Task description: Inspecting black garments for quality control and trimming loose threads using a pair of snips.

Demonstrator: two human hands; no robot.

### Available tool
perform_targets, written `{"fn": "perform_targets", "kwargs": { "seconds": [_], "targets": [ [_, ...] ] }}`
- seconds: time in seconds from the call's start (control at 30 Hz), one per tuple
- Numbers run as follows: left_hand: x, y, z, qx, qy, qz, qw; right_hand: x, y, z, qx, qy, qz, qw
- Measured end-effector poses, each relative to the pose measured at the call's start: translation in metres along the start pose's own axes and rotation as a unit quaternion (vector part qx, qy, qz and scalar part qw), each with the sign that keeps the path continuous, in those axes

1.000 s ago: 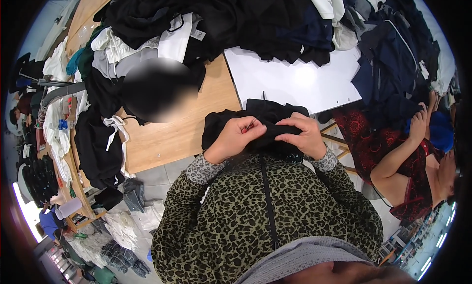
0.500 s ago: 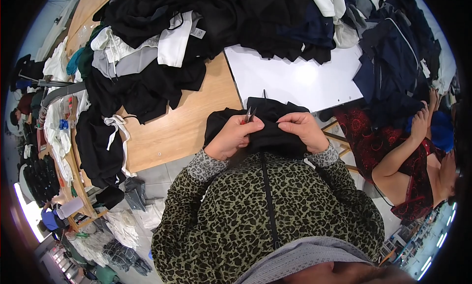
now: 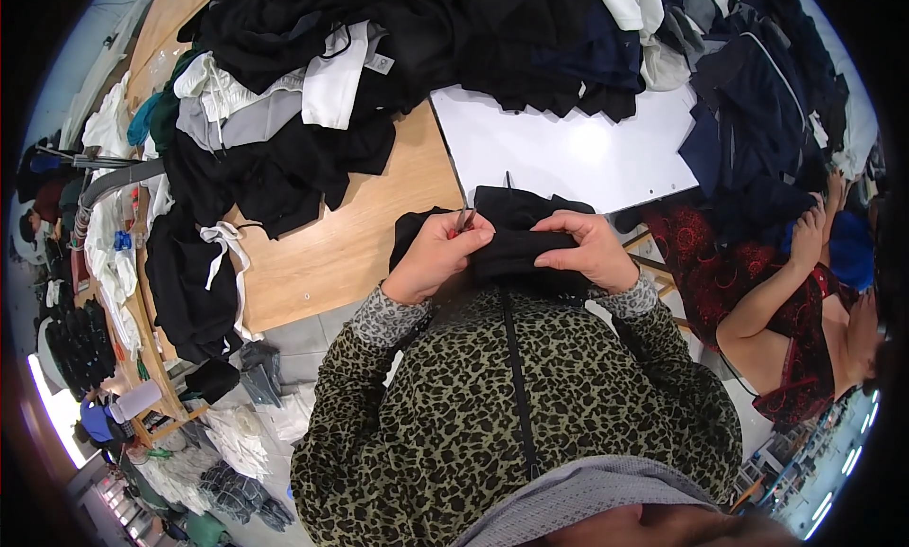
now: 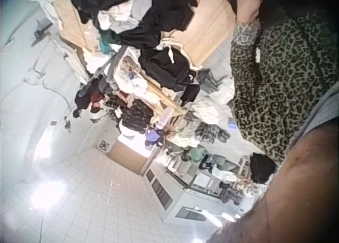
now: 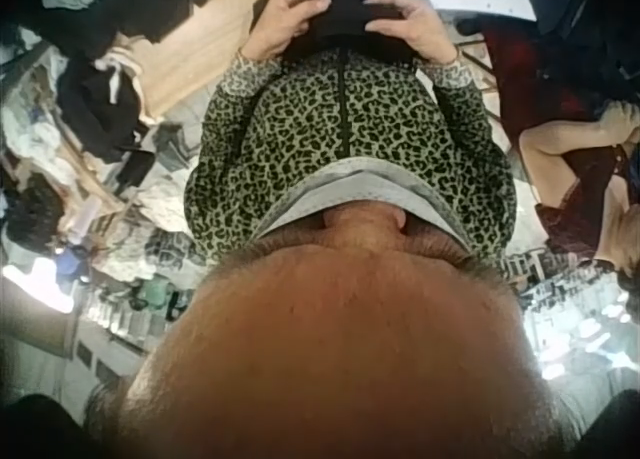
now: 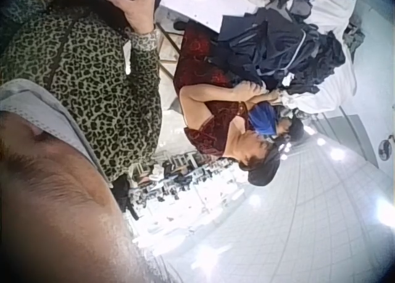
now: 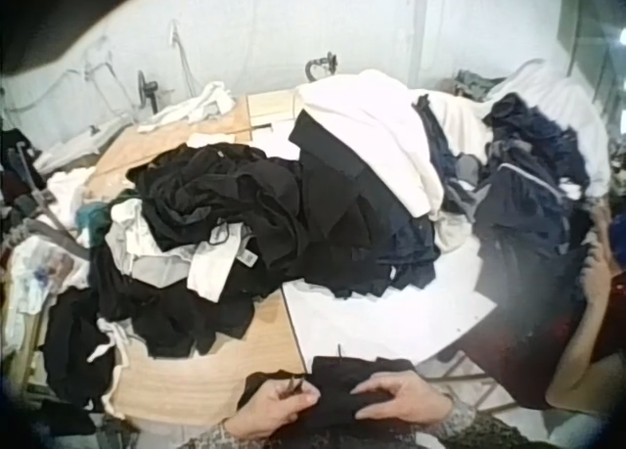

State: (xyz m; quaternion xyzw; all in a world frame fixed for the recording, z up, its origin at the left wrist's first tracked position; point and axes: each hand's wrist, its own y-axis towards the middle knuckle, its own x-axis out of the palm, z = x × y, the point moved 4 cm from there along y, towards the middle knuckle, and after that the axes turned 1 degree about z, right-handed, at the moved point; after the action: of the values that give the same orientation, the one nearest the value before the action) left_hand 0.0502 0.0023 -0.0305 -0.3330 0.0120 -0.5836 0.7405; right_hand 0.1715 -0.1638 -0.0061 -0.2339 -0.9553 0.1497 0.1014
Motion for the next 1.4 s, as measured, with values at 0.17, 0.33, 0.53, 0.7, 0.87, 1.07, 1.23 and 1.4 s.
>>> {"fn": "perform_targets", "kwargs": {
  "seconds": [0.17, 0.33, 0.53, 0.7, 0.87, 1.07, 1.23, 1.4],
  "targets": [
    [-0.003, 0.002, 0.0, -0.003, -0.007, 0.004, 1.0, 0.0, 0.0, -0.003, -0.018, -0.02, 0.002, 1.0],
    [-0.003, 0.003, -0.001, -0.012, -0.01, 0.007, 1.0, -0.003, 0.0, 0.0, -0.016, -0.033, 0.013, 0.999],
    [-0.002, 0.004, 0.002, 0.031, 0.025, 0.019, 0.999, -0.004, 0.001, -0.001, -0.019, -0.054, 0.012, 0.998],
    [-0.001, 0.003, 0.007, 0.059, 0.045, 0.003, 0.997, -0.002, 0.002, 0.0, -0.042, -0.042, 0.011, 0.998],
    [0.004, 0.004, 0.011, 0.107, 0.072, -0.002, 0.992, 0.0, 0.002, 0.003, -0.004, -0.019, -0.007, 1.0],
    [0.009, 0.005, 0.009, 0.193, 0.222, -0.043, 0.955, 0.0, -0.001, -0.008, -0.036, -0.034, -0.001, 0.999],
    [0.007, 0.007, 0.005, 0.159, 0.21, -0.044, 0.964, -0.003, -0.002, -0.012, -0.126, -0.193, 0.011, 0.973],
    [0.006, 0.006, 0.003, 0.155, 0.2, -0.039, 0.967, -0.001, -0.003, -0.009, -0.176, -0.219, 0.045, 0.959]
  ]
}}
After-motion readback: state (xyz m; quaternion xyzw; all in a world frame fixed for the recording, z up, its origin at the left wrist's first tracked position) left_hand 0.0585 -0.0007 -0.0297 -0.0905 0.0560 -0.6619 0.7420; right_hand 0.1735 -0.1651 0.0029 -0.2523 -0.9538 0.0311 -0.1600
